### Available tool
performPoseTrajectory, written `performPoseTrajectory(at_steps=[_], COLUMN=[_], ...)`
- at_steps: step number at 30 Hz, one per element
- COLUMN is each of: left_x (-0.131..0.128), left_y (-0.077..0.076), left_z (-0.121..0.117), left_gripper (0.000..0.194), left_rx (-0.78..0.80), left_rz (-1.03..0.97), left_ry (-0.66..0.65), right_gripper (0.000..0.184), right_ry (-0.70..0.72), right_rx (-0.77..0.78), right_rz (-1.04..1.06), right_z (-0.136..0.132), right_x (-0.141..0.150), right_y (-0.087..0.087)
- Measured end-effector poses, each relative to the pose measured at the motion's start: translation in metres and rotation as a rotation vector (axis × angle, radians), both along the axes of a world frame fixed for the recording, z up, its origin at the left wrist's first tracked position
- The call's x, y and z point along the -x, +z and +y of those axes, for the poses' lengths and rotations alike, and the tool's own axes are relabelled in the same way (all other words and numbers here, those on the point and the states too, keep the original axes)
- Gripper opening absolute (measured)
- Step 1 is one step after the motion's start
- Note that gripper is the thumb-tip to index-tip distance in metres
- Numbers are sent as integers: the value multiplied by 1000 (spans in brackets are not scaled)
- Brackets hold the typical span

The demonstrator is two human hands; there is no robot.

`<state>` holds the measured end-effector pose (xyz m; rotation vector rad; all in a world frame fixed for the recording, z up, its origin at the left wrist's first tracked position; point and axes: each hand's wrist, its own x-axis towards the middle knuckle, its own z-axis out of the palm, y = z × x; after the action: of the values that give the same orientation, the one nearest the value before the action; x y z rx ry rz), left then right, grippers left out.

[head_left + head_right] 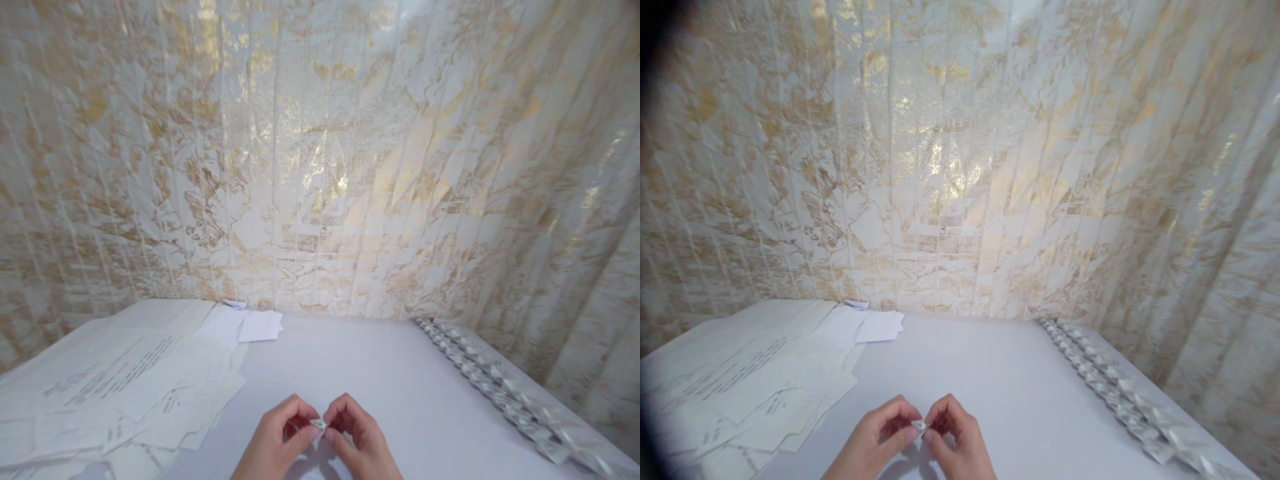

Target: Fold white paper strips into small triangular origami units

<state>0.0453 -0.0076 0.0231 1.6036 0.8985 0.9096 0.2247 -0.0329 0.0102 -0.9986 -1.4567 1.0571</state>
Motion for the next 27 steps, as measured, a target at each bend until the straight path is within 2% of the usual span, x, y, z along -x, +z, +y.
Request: performPoseTrajectory(at_steps=[3,8,10,16,20,24,27], left_x=[-1,-3,-3,-3,-4,-3,-1], left_y=[1,2,4,11,7,4,7], left_z=[-2,-2,-3,-9,-8,-5,-4], left_gripper=[21,24,26,29,29,21,10], left_rx=[11,36,31,7,-4,-35,-112], left_rz=[-11,-18,-12,16,16,9,20], left_ry=[4,4,2,-14,-21,14,38], right_gripper=[14,2,5,6,9,10,13], right_ry=[-34,-87,-80,-108,-127,-144,-144], right_rx=[-45,-181,-210,-126,-179,-261,-268], right_rz=[-14,-178,-217,-240,-328,-417,-457], right_z=[-1,-6,-6,-4,-3,-2,-3], right_x=[0,-2,-3,-4,-6,-8,-8], right_y=[-2,8,10,4,5,7,8])
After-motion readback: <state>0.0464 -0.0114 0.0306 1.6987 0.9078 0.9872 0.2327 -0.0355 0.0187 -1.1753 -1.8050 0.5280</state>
